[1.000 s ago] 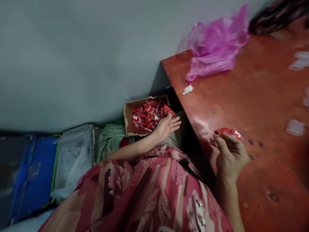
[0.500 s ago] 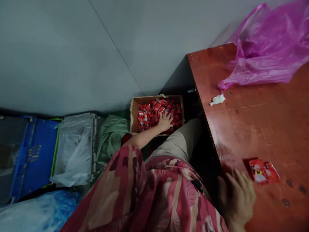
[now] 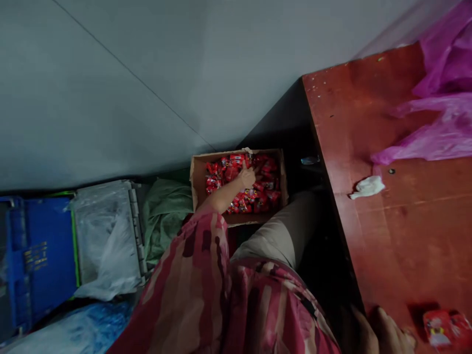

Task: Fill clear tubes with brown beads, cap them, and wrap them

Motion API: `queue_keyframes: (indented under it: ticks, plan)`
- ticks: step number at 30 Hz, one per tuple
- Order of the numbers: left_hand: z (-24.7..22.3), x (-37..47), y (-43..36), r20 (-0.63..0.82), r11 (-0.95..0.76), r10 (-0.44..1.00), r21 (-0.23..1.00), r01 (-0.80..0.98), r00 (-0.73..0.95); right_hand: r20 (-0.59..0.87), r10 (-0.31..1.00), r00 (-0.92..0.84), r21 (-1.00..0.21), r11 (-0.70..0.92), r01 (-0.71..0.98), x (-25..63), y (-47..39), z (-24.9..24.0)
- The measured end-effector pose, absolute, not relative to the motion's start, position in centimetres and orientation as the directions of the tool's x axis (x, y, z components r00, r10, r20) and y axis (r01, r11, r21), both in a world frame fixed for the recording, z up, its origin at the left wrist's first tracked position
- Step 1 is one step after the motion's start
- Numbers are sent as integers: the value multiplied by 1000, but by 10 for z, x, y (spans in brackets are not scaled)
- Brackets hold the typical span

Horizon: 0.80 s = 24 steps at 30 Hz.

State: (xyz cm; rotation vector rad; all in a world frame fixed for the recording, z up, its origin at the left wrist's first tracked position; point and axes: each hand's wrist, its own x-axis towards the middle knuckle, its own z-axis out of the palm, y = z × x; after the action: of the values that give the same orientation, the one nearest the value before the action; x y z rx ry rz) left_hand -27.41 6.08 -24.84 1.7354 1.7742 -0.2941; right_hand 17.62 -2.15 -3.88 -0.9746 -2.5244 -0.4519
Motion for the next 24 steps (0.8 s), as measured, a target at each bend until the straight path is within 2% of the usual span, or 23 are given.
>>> queue_keyframes:
  ticks: [8, 12, 15, 21, 24]
  plan:
    - [-278, -332, -27, -691, 256, 720, 191, 948, -55, 406, 604, -686, 194, 676, 711, 160, -18, -26]
    - [-283, -311, -60, -711, 437, 671, 149, 887, -212, 315, 538, -782, 323, 715, 621, 159, -13, -21]
    - [-286, -283, -77, -688, 522, 652, 102, 847, -319, 310, 551, -775, 350, 692, 632, 157, -13, -19]
    - [-293, -266, -71, -745, 576, 574, 72, 814, -341, 336, 623, -707, 295, 643, 707, 165, -25, -32]
    - [-286, -269, -55, -784, 635, 509, 62, 770, -356, 328, 682, -654, 146, 648, 748, 172, -31, -36]
